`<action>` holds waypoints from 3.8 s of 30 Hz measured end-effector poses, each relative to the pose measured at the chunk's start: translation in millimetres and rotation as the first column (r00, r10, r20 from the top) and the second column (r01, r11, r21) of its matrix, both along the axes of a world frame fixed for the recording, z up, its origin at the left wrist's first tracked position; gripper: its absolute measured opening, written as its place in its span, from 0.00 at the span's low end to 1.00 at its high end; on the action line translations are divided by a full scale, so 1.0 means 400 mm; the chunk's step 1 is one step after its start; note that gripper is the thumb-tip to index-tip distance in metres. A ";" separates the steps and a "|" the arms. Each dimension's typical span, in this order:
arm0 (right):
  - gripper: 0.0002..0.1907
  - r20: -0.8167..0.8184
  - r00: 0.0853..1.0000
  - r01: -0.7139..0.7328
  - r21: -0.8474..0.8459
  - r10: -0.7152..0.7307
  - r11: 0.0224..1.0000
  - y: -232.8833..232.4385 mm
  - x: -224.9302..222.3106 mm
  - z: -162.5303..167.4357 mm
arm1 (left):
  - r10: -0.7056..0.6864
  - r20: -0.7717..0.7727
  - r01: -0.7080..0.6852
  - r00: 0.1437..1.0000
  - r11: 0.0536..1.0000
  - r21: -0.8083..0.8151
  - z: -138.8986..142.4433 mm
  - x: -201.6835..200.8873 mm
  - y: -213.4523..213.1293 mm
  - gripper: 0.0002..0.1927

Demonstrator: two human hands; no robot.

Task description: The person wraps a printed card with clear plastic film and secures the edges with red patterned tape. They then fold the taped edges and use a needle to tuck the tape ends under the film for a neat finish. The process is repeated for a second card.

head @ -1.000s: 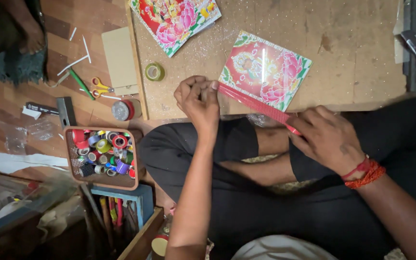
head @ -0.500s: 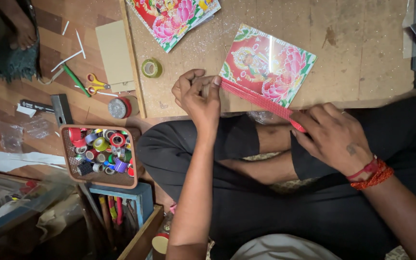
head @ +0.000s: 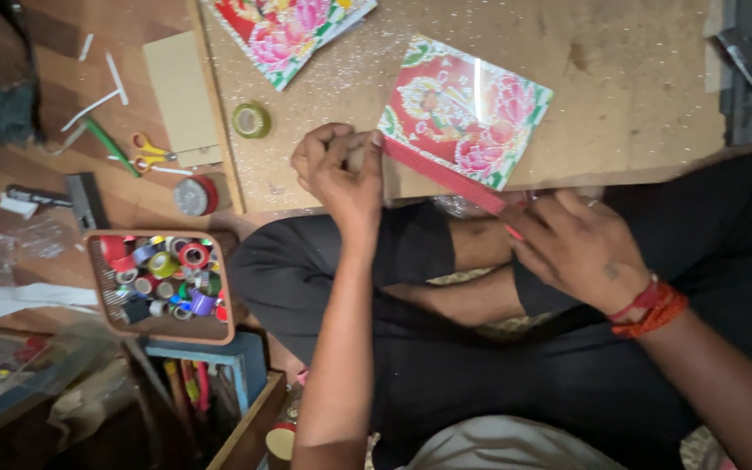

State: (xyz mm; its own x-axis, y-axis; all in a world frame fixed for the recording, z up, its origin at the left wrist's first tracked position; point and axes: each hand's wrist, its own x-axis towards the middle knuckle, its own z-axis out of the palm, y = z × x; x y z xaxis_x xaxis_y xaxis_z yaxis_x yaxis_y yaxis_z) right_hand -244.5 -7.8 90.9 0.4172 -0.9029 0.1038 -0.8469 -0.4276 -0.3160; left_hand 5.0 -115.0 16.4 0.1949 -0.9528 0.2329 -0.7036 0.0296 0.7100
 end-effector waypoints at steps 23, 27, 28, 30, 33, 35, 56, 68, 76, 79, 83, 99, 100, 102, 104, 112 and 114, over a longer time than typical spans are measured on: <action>0.24 -0.035 0.997 0.066 0.021 -0.065 0.998 -0.015 0.000 -0.024 | -0.005 -0.005 0.006 1.000 0.999 0.044 -0.005 0.004 -0.018 0.07; 0.25 -0.038 0.997 0.074 0.047 -0.072 0.996 -0.015 0.000 -0.028 | -0.008 -0.006 0.008 1.000 0.999 0.039 -0.008 0.005 -0.017 0.07; 0.25 -0.028 0.997 0.076 0.051 -0.074 0.996 -0.016 0.001 -0.026 | -0.007 -0.007 0.007 1.000 0.999 0.037 -0.008 0.005 -0.017 0.07; 0.25 -0.008 0.997 0.078 0.056 -0.078 0.995 -0.017 0.009 -0.017 | -0.003 -0.010 0.004 1.000 0.999 0.032 -0.006 0.006 -0.014 0.07; 0.19 0.070 0.989 0.124 0.078 -0.130 0.989 -0.021 0.029 0.006 | -0.016 -0.012 0.016 1.000 1.000 0.024 0.003 0.012 -0.007 0.07; 0.14 0.052 0.993 0.102 0.017 -0.103 0.995 -0.034 0.040 0.023 | -0.010 -0.008 0.010 1.000 1.000 0.028 0.011 0.017 -0.004 0.07; 0.17 -0.038 0.999 -0.035 0.022 0.036 0.999 -0.193 0.073 0.033 | 0.004 -0.068 -0.001 0.998 0.999 0.050 0.027 0.054 -0.012 0.07; 0.16 -0.053 0.998 -0.037 0.004 0.037 0.999 -0.197 0.064 0.029 | 0.004 -0.120 0.000 0.993 0.999 0.037 0.026 0.044 -0.012 0.06; 0.16 -0.076 0.996 -0.040 0.008 0.040 0.999 -0.199 0.066 0.027 | 0.002 -0.091 0.001 0.996 1.000 0.029 0.024 0.045 -0.016 0.06; 0.16 -0.074 0.996 -0.039 0.011 0.040 0.999 -0.199 0.066 0.027 | 0.004 -0.089 0.000 0.996 0.999 0.039 0.023 0.045 -0.017 0.06; 0.16 -0.064 0.997 -0.037 0.011 0.038 0.999 -0.198 0.066 0.026 | -0.002 -0.086 0.005 0.996 0.999 0.036 0.021 0.044 -0.018 0.07; 0.18 -0.054 0.998 -0.035 0.025 0.036 0.999 -0.197 0.056 0.020 | -0.049 0.010 0.047 0.999 0.994 0.100 0.049 0.056 -0.028 0.13; 0.18 -0.055 0.998 -0.035 0.026 0.036 0.999 -0.196 0.056 0.020 | -0.049 0.024 0.047 0.999 0.996 0.080 0.051 0.054 -0.029 0.22; 0.19 -0.058 0.998 -0.037 0.027 0.039 0.999 -0.195 0.057 0.019 | -0.045 0.052 0.043 0.998 0.998 0.038 0.053 0.047 -0.029 0.39; 0.20 -0.043 0.999 -0.029 0.040 0.030 0.999 -0.194 0.058 0.018 | -0.083 0.086 0.080 0.993 0.996 0.033 0.055 0.031 -0.020 0.48; 0.24 0.056 0.998 -0.024 0.126 0.017 0.992 -0.196 0.039 0.017 | -0.261 0.120 0.261 0.958 0.965 0.011 0.068 -0.070 0.065 0.55; 0.26 0.070 0.997 -0.030 0.135 0.020 0.990 -0.197 0.035 0.019 | -0.298 0.122 0.295 0.947 0.955 0.039 0.073 -0.097 0.080 0.56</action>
State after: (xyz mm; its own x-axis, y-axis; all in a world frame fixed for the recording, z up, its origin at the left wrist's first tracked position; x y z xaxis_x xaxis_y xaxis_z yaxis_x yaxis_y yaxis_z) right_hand -230.4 -86.7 98.5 0.4361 -0.8999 0.0099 -0.8111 -0.3978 -0.4289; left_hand -33.8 -83.0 45.7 -0.1267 -0.9679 0.2171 -0.7482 0.2370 0.6197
